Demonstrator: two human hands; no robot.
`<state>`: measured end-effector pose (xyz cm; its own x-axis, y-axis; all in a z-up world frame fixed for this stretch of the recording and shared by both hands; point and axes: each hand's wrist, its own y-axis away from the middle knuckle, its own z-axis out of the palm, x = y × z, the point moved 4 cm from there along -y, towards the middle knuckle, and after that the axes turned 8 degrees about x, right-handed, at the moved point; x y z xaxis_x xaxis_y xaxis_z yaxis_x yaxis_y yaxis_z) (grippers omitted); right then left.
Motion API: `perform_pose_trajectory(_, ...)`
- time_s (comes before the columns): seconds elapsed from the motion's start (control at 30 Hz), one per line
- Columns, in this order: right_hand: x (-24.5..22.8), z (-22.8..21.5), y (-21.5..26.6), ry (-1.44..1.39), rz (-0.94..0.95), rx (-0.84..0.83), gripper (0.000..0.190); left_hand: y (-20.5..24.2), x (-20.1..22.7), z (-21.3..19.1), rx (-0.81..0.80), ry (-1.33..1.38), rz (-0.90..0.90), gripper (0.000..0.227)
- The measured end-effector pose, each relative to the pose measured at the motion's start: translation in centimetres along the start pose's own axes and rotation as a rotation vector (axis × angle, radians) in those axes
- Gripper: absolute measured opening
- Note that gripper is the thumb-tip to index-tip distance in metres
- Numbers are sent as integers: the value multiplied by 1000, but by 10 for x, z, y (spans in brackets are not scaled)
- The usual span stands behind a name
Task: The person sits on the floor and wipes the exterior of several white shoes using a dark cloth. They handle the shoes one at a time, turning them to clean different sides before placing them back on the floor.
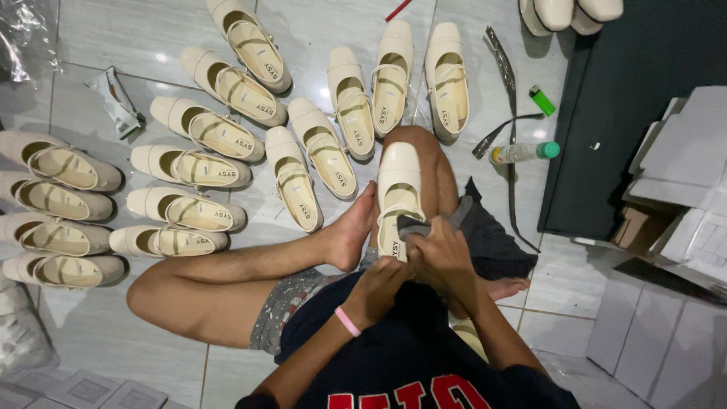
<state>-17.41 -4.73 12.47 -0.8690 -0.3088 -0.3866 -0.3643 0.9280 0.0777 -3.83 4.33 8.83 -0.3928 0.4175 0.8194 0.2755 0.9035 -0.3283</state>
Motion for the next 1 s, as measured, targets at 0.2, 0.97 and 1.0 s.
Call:
perform_pose_trajectory(0.2,-5,8,10,82,-12,70,25,4,-3,8,-153,-206,-46,18)
perform_pose_trajectory(0.97,5,20,-19,169,13,29,31,-5,-8,62,-338,-601,-43,16)
perform_pose_trajectory(1.0,7,21,-20,131,-34,7,31,-8,-10,58,-317,-600,-61,16)
